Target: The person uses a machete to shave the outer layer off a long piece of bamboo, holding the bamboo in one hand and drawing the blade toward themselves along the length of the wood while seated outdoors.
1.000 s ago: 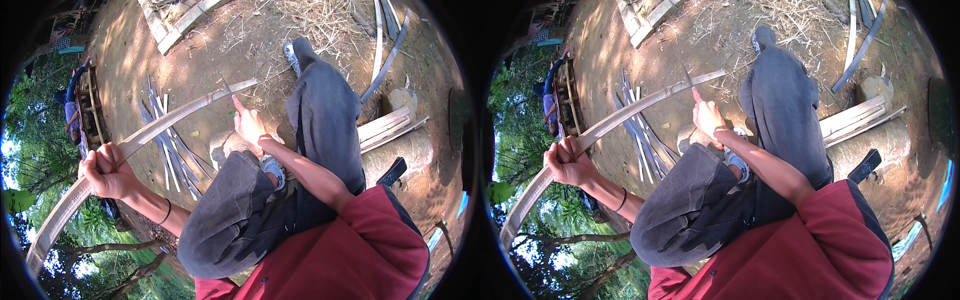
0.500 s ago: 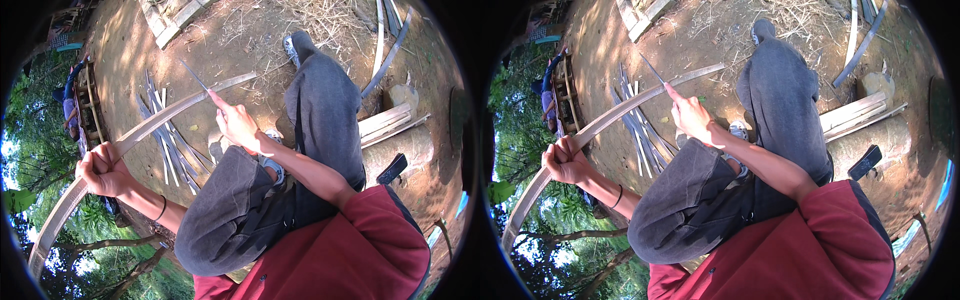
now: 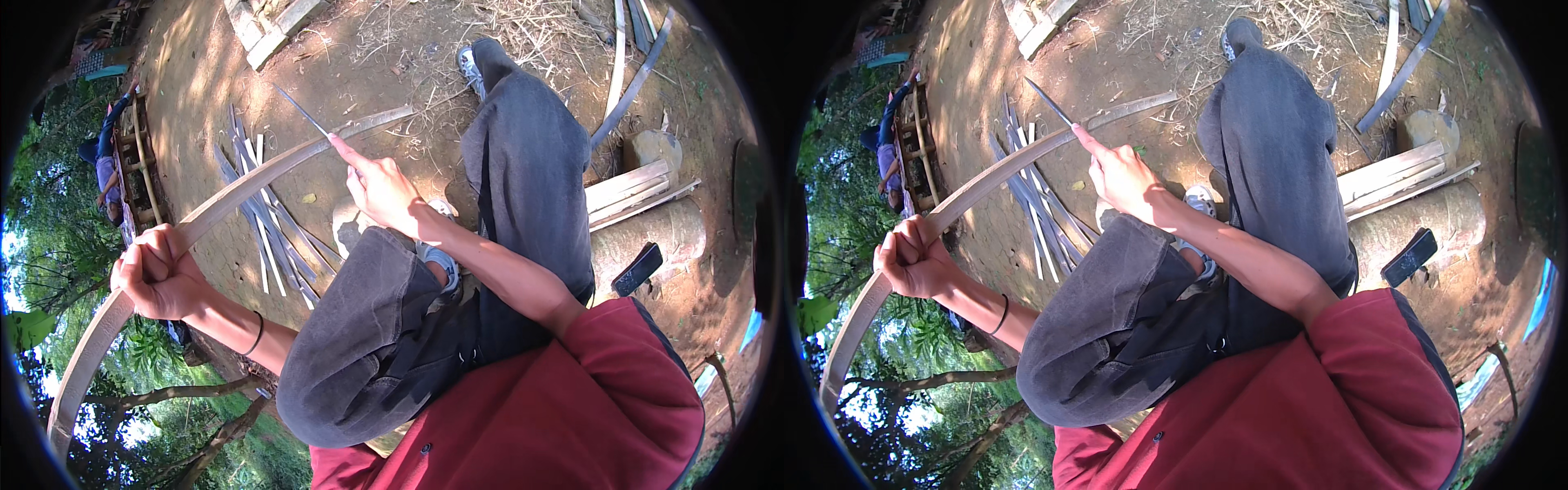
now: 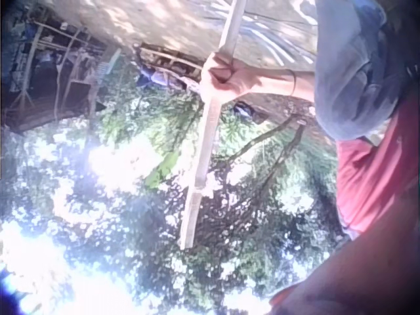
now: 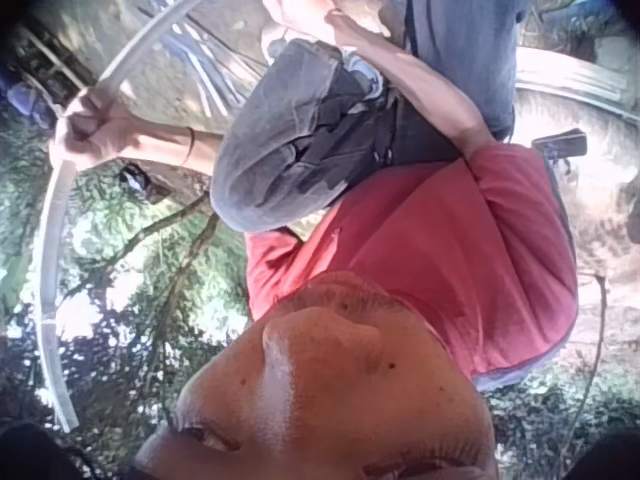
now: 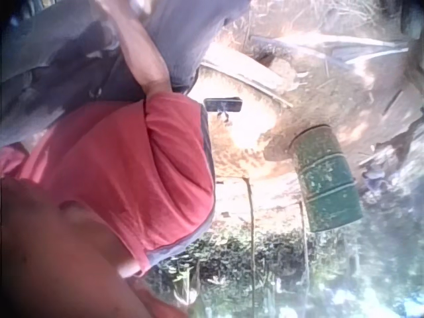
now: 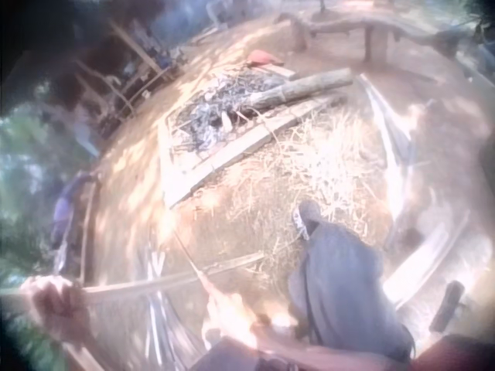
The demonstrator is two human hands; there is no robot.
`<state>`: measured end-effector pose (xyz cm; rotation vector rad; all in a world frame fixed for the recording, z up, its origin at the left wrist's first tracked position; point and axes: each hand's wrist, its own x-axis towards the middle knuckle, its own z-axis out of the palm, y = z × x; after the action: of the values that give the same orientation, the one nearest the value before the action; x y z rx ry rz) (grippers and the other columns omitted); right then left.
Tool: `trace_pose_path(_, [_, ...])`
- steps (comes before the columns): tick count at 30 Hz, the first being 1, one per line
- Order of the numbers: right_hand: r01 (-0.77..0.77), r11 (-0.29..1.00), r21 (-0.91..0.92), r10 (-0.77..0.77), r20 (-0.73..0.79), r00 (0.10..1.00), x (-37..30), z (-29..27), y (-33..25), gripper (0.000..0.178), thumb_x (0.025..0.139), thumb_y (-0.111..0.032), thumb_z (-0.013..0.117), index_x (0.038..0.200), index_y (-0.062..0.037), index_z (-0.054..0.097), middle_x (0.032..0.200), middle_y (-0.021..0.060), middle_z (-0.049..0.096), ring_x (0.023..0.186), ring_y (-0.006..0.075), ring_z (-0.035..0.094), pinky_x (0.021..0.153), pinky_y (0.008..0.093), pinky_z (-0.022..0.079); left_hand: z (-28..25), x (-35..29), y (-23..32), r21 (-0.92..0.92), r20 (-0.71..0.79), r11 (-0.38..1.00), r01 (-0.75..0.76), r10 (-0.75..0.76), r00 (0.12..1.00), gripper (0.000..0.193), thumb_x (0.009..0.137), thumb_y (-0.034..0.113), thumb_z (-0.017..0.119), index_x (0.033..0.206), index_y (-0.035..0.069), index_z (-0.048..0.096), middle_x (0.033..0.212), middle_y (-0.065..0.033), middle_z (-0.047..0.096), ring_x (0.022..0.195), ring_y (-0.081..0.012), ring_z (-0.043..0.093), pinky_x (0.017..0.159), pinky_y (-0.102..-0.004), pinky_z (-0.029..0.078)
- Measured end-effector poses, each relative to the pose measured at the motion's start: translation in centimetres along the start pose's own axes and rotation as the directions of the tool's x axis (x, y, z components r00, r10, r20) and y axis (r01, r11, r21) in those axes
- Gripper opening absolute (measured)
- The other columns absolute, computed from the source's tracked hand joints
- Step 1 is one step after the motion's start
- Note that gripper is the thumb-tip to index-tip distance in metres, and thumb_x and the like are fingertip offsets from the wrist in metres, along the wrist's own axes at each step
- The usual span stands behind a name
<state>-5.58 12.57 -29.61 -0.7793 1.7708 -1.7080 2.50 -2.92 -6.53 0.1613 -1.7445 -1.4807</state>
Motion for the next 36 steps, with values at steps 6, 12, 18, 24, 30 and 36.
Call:
trace_pose_path(6, [-0.182, 0.975, -0.131, 0.168, -0.109, 0.980, 1.0, -0.4, 5.7, 0.059, 0.088, -0.008, 0.049, 0.145, -0.0097, 0.035, 0.059, 0.0233, 0.058, 0.054, 0.0361, 0.063, 0.057, 0.0435, 0.051, 0.1, 0.2, -0.9, -0.053, -0.036, 0.999, -0.001, -0.001, 0.999, 0.042, 0.086, 0.005, 0.051, 0.056, 0.016, 0.023, 0.045, 0.0052, 0.018, 0.041, -0.0075, 0.012, 0.040, -0.0257, 0.013])
trace_pose_path(12, [-0.058, 0.998, -0.011, 0.058, 0.011, 0.998, 0.2, -0.4, 0.1, 0.057, 0.091, -0.010, 0.049, 0.145, -0.0127, 0.035, 0.059, 0.0202, 0.057, 0.054, 0.0366, 0.060, 0.057, 0.0462, 0.049, -0.2, 0.3, -0.4, -0.002, -0.086, 0.999, -0.032, 0.032, 0.996, 0.042, 0.085, 0.004, 0.052, 0.057, 0.016, 0.023, 0.046, 0.0050, 0.016, 0.043, -0.0082, 0.011, 0.042, -0.0258, 0.014])
trace_pose_path(18, [-0.021, 1.000, -0.011, 0.021, 0.020, 1.000, 0.4, 0.9, 1.4, 0.059, 0.090, -0.008, 0.049, 0.146, -0.0131, 0.034, 0.065, 0.0224, 0.060, 0.061, 0.0404, 0.061, 0.059, 0.0485, 0.050, 0.9, 0.9, -0.6, 0.144, -0.386, 0.989, -0.027, 0.082, 0.919, 0.038, 0.086, 0.005, 0.052, 0.057, 0.014, 0.029, 0.048, 0.0039, 0.015, 0.044, -0.0095, 0.012, 0.043, -0.0268, 0.014])
trace_pose_path(24, [0.067, 0.997, 0.025, -0.067, -0.022, 0.998, -0.9, 1.0, -0.2, 0.059, 0.090, -0.006, 0.050, 0.146, -0.0116, 0.034, 0.061, 0.0208, 0.056, 0.055, 0.0368, 0.058, 0.056, 0.0454, 0.048, 1.5, 0.9, -0.8, 0.148, -0.398, 0.989, -0.025, 0.083, 0.914, 0.033, 0.085, 0.006, 0.053, 0.055, 0.009, 0.038, 0.050, 0.0025, 0.015, 0.047, -0.0117, 0.015, 0.046, -0.0271, 0.016])
trace_pose_path(30, [-0.106, 0.994, 0.009, 0.107, -0.027, 0.994, 0.2, -0.1, 1.8, 0.059, 0.089, -0.006, 0.051, 0.145, -0.0103, 0.035, 0.060, 0.0222, 0.056, 0.054, 0.0387, 0.059, 0.054, 0.0447, 0.047, 2.1, 1.1, -1.0, 0.193, -0.469, 0.981, -0.001, 0.093, 0.878, 0.030, 0.085, 0.006, 0.053, 0.058, 0.008, 0.042, 0.050, 0.0024, 0.014, 0.046, -0.0113, 0.016, 0.045, -0.0268, 0.017])
trace_pose_path(36, [0.111, 0.994, -0.012, -0.111, -0.077, 0.991, -0.3, 1.2, 1.2, 0.059, 0.089, -0.006, 0.052, 0.145, -0.0104, 0.036, 0.059, 0.0209, 0.056, 0.051, 0.0366, 0.058, 0.054, 0.0443, 0.046, 1.1, 1.0, -0.5, 0.133, -0.399, 0.991, -0.016, 0.068, 0.914, 0.029, 0.085, 0.005, 0.054, 0.058, 0.007, 0.043, 0.050, 0.0020, 0.017, 0.046, -0.0117, 0.019, 0.045, -0.0266, 0.019])
